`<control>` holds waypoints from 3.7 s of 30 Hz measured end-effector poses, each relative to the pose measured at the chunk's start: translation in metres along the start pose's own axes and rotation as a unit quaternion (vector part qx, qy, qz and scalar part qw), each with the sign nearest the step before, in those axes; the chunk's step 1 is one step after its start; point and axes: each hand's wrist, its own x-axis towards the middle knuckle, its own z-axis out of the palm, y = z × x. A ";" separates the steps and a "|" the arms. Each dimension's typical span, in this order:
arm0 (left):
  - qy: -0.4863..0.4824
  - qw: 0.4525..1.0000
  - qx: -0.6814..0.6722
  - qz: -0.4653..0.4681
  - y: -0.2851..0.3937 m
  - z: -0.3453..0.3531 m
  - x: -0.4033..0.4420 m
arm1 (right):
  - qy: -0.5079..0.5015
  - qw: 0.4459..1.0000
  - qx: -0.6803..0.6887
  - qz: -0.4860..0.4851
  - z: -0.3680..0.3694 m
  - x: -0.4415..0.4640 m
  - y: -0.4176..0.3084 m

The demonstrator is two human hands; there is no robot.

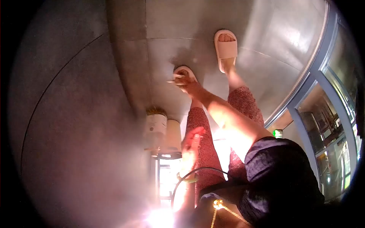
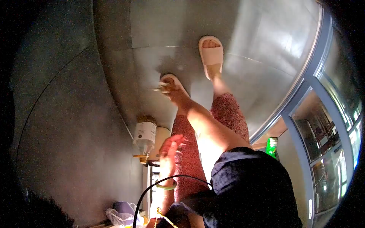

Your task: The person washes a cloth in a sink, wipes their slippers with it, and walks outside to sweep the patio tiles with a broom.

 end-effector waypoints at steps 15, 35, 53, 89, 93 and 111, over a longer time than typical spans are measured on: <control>0.005 0.997 -0.067 0.029 0.009 -0.017 -0.023 | 0.066 0.959 -0.084 0.262 -0.077 -0.062 -0.070; -0.012 0.820 -0.217 0.529 0.313 0.090 -0.312 | 0.156 0.712 0.685 0.003 -0.556 -0.112 -0.456; -0.197 0.752 -0.185 0.601 0.374 0.106 -0.498 | 0.164 0.881 0.285 -0.339 -0.757 -0.219 -0.554; 0.084 0.723 -0.267 0.632 0.257 -0.329 -0.583 | -0.356 0.893 0.220 -0.163 -0.592 -0.033 -0.810; 0.122 0.685 -0.260 0.669 0.261 -0.397 -0.642 | -0.293 0.853 0.244 -0.356 -0.570 -0.008 -0.904; 0.525 0.543 0.118 0.645 0.338 -0.541 -0.625 | 0.063 0.883 -0.074 -0.459 -0.450 0.111 -0.930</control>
